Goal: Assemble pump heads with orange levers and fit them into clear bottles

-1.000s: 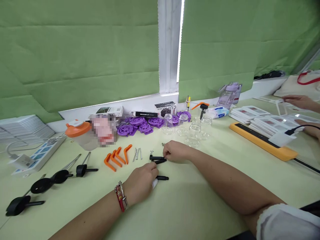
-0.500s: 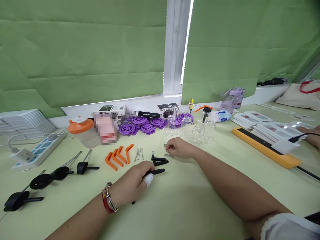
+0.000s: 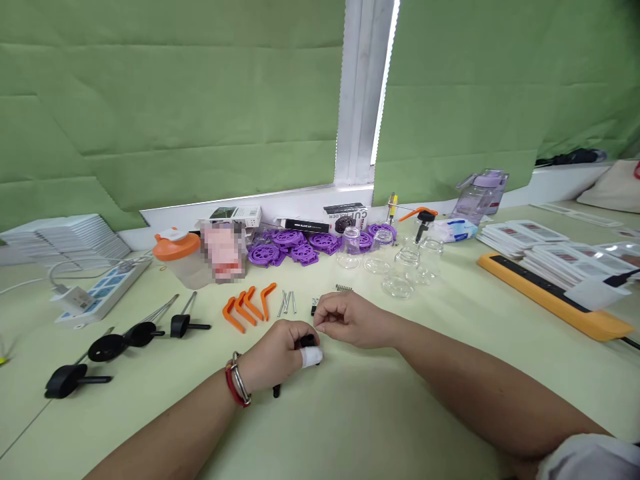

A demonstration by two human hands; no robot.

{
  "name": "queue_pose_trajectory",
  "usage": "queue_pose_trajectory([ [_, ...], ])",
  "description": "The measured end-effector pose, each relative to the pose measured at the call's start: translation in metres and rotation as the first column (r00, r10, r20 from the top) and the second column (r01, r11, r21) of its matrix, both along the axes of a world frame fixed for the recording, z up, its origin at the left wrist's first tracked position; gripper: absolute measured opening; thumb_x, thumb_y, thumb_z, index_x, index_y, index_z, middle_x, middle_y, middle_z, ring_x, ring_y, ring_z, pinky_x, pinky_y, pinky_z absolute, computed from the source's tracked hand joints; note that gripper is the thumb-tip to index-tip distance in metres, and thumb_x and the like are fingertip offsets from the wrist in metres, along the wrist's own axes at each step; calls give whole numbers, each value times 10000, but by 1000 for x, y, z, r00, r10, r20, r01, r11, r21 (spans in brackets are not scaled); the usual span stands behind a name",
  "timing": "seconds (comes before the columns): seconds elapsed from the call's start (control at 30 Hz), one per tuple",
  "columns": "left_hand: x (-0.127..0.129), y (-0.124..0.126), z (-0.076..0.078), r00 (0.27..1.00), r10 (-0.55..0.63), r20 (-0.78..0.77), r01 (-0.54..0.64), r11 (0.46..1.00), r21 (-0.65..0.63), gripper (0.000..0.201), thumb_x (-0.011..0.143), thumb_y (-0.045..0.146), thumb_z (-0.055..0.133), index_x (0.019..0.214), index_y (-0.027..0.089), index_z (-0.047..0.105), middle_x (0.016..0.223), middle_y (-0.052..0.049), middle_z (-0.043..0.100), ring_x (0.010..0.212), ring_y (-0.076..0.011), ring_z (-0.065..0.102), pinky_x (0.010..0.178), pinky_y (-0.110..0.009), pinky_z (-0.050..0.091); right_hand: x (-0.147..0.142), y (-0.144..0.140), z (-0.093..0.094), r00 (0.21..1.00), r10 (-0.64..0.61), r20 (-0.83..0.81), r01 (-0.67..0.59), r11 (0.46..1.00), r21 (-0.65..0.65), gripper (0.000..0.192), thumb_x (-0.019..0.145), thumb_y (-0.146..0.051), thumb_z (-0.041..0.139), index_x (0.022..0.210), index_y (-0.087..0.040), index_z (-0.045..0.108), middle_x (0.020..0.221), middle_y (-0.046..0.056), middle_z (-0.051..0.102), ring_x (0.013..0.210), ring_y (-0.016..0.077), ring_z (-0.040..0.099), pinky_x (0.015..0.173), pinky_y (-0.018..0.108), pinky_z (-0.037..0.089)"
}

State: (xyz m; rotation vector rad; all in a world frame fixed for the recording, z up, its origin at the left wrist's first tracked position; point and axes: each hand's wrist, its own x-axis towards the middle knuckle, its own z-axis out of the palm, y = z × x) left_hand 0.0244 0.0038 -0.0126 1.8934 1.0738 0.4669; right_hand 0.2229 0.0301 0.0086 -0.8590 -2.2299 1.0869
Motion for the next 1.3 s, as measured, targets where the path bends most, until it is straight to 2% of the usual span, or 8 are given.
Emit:
queue_pose_trajectory([
  [0.23, 7, -3, -4, 1000, -8, -12, 8, 1000, -9, 170, 746, 313, 578, 744, 143, 568, 628, 37, 471, 558, -85, 396, 517, -200, 358, -3, -4, -1, 991, 117, 70, -129, 971, 203, 159, 738, -78, 539, 811, -177, 640, 771, 7, 591, 706, 110, 536, 647, 205, 421],
  [0.6, 7, -1, -1, 999, -8, -51, 10, 1000, 29, 164, 745, 305, 562, 754, 144, 590, 632, 31, 483, 556, -90, 400, 509, -202, 351, -1, -2, 5, 977, 170, 132, -197, 954, 226, 164, 811, -123, 533, 858, -174, 681, 817, 37, 630, 764, 128, 583, 722, 228, 453],
  [0.67, 6, -1, -1, 997, 4, -77, 0, 999, 44, 171, 742, 313, 566, 767, 147, 600, 649, 23, 506, 567, -95, 415, 519, -205, 360, 5, 3, 8, 983, 114, 146, -146, 962, 232, 179, 825, -130, 521, 874, -178, 686, 850, 41, 650, 795, 134, 596, 752, 237, 456],
  [0.73, 6, -1, -1, 994, 9, -112, -3, 998, 57, 173, 739, 318, 569, 778, 154, 610, 654, 20, 516, 564, -96, 417, 517, -207, 360, 15, 12, 10, 986, -55, 160, 15, 971, 240, 202, 832, -135, 503, 907, -184, 684, 905, 43, 670, 832, 144, 609, 766, 248, 458],
  [0.83, 5, 0, -2, 991, 6, -136, 1, 998, 56, 166, 743, 311, 561, 799, 166, 618, 647, 24, 510, 551, -95, 402, 507, -206, 351, 32, 29, 6, 924, -310, 224, 252, 934, 253, 244, 824, -130, 479, 946, -195, 679, 971, 42, 683, 826, 153, 620, 717, 251, 458],
  [1.1, 5, 1, -3, 996, -60, -67, 62, 997, 36, 177, 783, 311, 531, 806, 156, 615, 675, 17, 494, 589, -96, 396, 546, -203, 355, 37, 48, -24, 812, -289, 507, 144, 941, 307, 236, 707, -173, 592, 920, -188, 691, 897, 48, 684, 762, 174, 590, 595, 233, 379],
  [1.2, 5, 1, -3, 996, -73, -55, 75, 996, 41, 187, 790, 323, 530, 814, 156, 612, 686, 16, 496, 601, -98, 401, 554, -204, 356, 34, 47, -30, 802, -307, 512, 140, 931, 338, 309, 720, -107, 517, 967, -181, 686, 865, 59, 676, 731, 165, 572, 591, 237, 364],
  [1.3, 5, 1, -2, 996, -79, -37, 80, 997, 25, 190, 802, 333, 519, 790, 159, 595, 671, 26, 477, 588, -94, 388, 537, -199, 344, 33, 45, -30, 861, -285, 421, 167, 940, 296, 315, 720, -95, 509, 974, -167, 681, 835, 61, 654, 695, 149, 549, 614, 245, 380],
])
